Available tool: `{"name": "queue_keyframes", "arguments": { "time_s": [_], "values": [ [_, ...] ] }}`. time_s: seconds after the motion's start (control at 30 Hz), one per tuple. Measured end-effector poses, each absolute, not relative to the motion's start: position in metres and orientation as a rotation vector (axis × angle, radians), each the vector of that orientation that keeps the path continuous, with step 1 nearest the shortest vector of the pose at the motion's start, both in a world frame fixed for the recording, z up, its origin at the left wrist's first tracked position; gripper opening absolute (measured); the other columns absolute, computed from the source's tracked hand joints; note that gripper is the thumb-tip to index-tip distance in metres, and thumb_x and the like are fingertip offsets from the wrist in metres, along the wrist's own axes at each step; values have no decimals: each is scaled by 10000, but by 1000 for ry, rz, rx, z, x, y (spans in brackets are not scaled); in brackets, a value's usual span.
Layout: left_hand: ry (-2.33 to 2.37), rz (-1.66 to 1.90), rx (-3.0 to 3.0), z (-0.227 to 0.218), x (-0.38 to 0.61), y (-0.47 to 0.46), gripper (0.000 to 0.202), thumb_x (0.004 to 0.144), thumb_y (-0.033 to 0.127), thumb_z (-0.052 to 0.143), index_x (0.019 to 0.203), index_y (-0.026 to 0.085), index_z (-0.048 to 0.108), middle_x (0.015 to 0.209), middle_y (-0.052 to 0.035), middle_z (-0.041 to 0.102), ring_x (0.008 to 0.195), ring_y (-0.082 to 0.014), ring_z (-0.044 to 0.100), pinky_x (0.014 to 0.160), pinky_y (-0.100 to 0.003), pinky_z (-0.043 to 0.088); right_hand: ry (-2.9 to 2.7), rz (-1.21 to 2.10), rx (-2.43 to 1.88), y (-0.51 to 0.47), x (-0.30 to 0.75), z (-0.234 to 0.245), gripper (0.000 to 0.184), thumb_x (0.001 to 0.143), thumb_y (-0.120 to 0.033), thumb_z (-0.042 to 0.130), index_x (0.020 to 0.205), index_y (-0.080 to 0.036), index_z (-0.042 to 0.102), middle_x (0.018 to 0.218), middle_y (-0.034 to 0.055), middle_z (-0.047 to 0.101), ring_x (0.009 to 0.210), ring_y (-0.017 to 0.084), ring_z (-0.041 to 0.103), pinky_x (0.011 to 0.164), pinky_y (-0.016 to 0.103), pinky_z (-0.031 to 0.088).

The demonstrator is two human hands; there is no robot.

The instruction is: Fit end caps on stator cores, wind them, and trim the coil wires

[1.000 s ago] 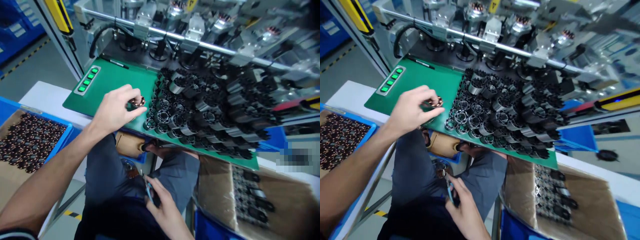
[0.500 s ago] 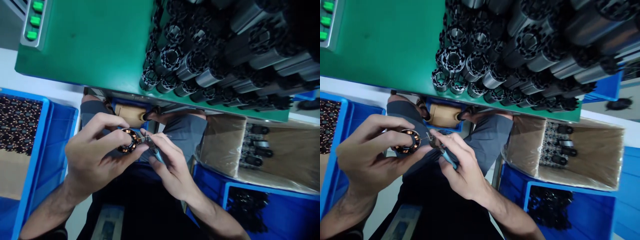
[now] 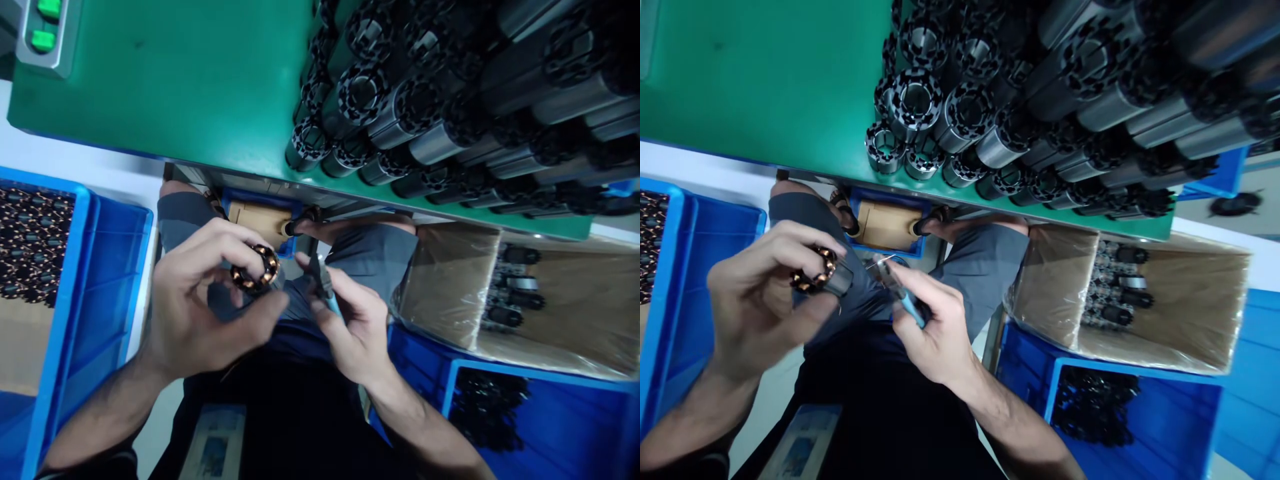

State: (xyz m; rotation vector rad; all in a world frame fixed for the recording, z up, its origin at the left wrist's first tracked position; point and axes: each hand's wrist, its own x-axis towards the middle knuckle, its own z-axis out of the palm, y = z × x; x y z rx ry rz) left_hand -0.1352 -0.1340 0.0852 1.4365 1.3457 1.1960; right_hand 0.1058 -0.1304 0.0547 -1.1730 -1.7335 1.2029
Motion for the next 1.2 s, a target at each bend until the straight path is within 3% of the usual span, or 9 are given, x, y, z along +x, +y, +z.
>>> {"name": "queue_keyframes", "arguments": {
  "time_s": [0.07, 0.17, 0.4, 0.57, 0.73, 0.93, 1.2],
  "values": [
    [1239, 1201, 1110, 80, -134, -132, 100, 1026, 265, 958, 1034, 245, 861, 1194, -82, 843, 958, -207, 816, 609, -238, 625, -1778, 1121, -1216, -128, 107, 53, 668, 987, -103, 696, 1617, -284, 822, 1040, 28, 798, 812, 177, 701, 781, 329, 676],
    [1140, 1183, 760, 76, -129, -129, 121, 1062, 342, 950, 1031, 240, 892, 1082, -61, 852, 842, -181, 814, 546, -206, 606, -1876, 960, -1170, -127, 105, 50, 753, 971, -155, 783, 1707, -307, 757, 1035, 29, 680, 925, 206, 675, 845, 365, 688],
    [1089, 1223, 684, 74, -113, -127, 205, 1028, 379, 1012, 994, 210, 903, 1010, -37, 847, 802, -118, 777, 623, -158, 639, -1987, 587, -1161, -130, 97, 47, 739, 1006, -182, 888, 1712, -348, 746, 1109, 51, 654, 988, 217, 685, 815, 356, 690],
    [1139, 1276, 777, 78, -107, -120, 261, 992, 408, 1048, 951, 199, 897, 955, -31, 851, 814, -108, 788, 653, -127, 640, -1973, 595, -1166, -129, 97, 48, 769, 1028, -159, 869, 1752, -369, 717, 1103, 50, 643, 980, 217, 687, 807, 351, 700],
    [1185, 1287, 818, 79, -105, -117, 305, 970, 423, 1065, 897, 197, 873, 927, -29, 833, 825, -125, 797, 699, -168, 687, -1929, 703, -1150, -130, 101, 44, 842, 1070, -130, 862, 1823, -434, 640, 1096, 38, 643, 976, 200, 682, 804, 315, 687],
    [1102, 1272, 703, 71, -102, -120, 251, 1015, 429, 1026, 974, 219, 896, 991, -39, 856, 825, -133, 796, 602, -167, 626, -1871, 918, -1092, -132, 105, 40, 948, 1100, -89, 832, 1879, -522, 508, 1104, 8, 651, 939, 165, 675, 821, 279, 686],
    [1144, 1321, 701, 72, -96, -118, 373, 952, 506, 1073, 905, 210, 852, 927, -26, 820, 819, -124, 771, 626, -166, 633, -1832, 961, -1110, -132, 104, 40, 948, 1075, -116, 891, 1852, -537, 548, 1115, 4, 656, 960, 167, 684, 882, 287, 695]
  ]
}}
